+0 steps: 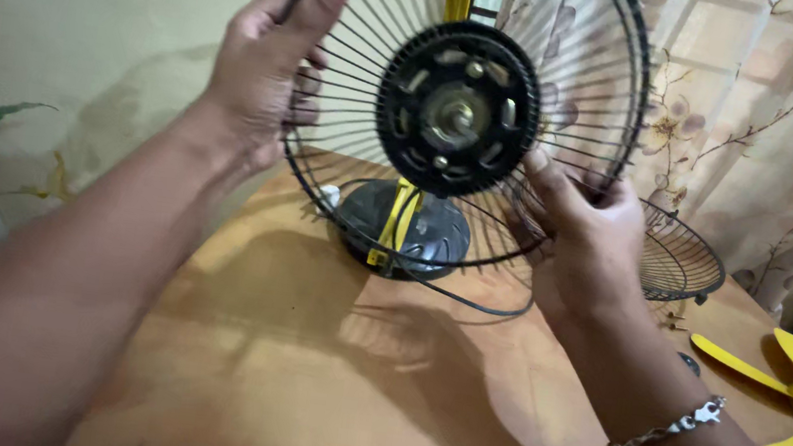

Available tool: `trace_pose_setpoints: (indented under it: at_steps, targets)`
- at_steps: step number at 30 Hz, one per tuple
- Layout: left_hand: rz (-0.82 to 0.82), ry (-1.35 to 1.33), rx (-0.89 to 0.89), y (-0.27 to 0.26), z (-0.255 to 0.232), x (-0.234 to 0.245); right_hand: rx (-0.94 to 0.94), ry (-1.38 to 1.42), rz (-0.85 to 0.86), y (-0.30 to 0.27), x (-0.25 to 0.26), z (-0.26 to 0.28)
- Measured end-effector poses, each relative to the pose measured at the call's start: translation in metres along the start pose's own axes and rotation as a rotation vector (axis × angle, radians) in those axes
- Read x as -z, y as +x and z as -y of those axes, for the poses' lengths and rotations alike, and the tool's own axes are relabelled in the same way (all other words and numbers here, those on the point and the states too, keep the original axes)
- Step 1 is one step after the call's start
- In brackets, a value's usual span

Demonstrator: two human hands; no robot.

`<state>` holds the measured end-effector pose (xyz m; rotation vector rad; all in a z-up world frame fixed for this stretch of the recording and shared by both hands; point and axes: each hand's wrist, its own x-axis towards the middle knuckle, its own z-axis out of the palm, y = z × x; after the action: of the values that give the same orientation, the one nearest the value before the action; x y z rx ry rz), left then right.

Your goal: The person attaches the front wire cage to a yellow table fan using a screwdriver. They align the cage, insert screws into the yellow plastic brackets, and tighten them to secure the cage in place.

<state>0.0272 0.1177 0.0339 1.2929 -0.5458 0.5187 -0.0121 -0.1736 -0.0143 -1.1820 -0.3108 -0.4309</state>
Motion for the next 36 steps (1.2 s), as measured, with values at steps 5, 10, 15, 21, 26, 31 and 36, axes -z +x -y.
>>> trace_pose_setpoints:
  at_steps: [5, 10, 15, 21, 26, 31, 36]
  targets:
    - [0.029, -0.209, 0.07, -0.002, 0.026, 0.013, 0.003, 0.077, 0.01, -0.001, 0.014, -0.001]
    - [0.015, -0.196, 0.6, -0.045, 0.083, 0.009, -0.065, 0.179, -0.004, 0.0, 0.019, -0.005]
    - [0.131, -0.292, 1.066, -0.073, 0.124, -0.008, -0.045, 0.17, 0.009, 0.009, 0.027, 0.006]
    - [0.145, -0.646, 1.049, -0.079, 0.151, -0.032, -0.04, 0.173, 0.058, 0.01, 0.028, 0.009]
    - [0.147, -0.693, 0.969, -0.091, 0.155, -0.055, -0.047, 0.145, 0.039, 0.009, 0.027, 0.006]
    - [0.187, -0.657, 0.919, -0.105, 0.14, -0.069, -0.033, 0.164, 0.059, 0.01, 0.031, 0.004]
    - [0.14, -0.722, 0.893, -0.111, 0.137, -0.076, -0.001, 0.15, 0.071, 0.011, 0.034, 0.005]
